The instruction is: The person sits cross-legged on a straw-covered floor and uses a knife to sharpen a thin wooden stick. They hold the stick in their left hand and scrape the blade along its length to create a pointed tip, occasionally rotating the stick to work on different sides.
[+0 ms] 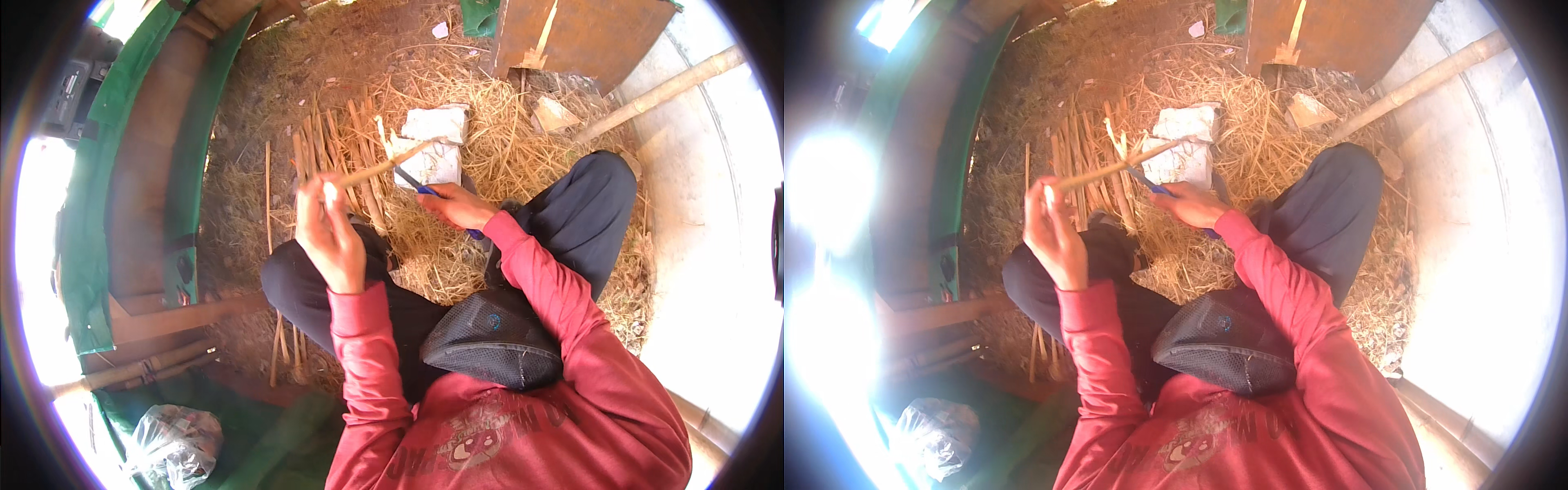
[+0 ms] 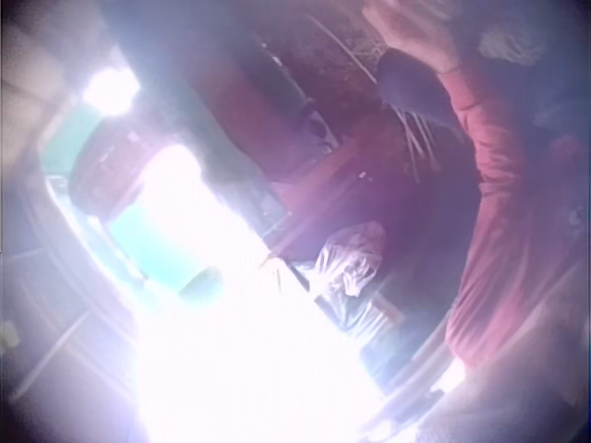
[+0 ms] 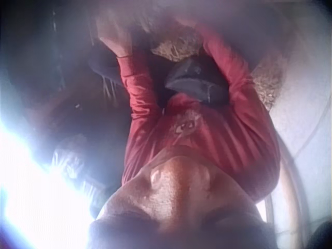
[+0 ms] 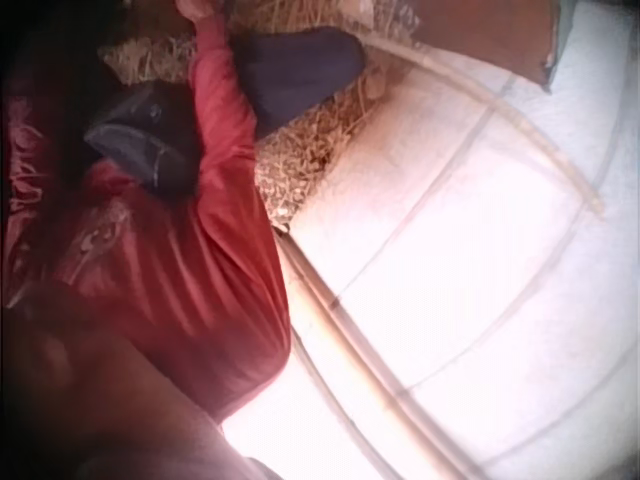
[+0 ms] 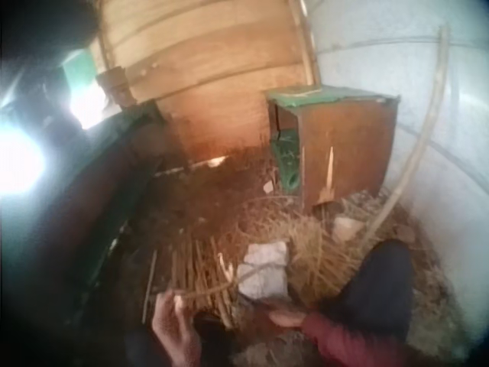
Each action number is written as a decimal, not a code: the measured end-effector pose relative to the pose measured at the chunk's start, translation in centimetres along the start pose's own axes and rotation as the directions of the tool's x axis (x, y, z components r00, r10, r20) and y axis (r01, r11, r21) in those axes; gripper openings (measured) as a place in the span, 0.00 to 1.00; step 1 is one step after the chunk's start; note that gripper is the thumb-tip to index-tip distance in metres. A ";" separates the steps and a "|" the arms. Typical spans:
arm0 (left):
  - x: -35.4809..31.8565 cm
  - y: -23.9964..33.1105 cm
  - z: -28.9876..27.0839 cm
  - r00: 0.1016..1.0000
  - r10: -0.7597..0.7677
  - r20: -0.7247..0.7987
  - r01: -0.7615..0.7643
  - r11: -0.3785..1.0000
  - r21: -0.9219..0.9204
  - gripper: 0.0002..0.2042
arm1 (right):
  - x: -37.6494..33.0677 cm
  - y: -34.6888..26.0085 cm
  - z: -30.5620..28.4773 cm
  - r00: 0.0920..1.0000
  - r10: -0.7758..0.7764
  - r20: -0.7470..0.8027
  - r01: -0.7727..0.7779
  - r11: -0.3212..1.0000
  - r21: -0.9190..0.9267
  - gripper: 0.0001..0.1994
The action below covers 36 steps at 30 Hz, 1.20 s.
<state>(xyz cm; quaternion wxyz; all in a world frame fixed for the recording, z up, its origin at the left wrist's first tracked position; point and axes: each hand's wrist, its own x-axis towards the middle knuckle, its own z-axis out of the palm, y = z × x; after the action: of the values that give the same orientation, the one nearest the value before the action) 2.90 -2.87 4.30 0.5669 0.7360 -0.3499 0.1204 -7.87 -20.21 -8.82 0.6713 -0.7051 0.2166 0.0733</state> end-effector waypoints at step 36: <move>11.8 -1.4 3.0 0.992 0.127 -0.007 -0.125 0.983 0.133 0.08 | 8.9 22.8 -1.2 0.461 0.029 -0.887 -0.284 0.952 -0.116 0.23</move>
<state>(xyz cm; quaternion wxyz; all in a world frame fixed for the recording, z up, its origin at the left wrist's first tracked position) 11.75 -9.96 9.07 0.5109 0.7472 -0.3828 0.1845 -9.37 -23.36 -33.06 0.3625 -0.6973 0.5820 -0.2090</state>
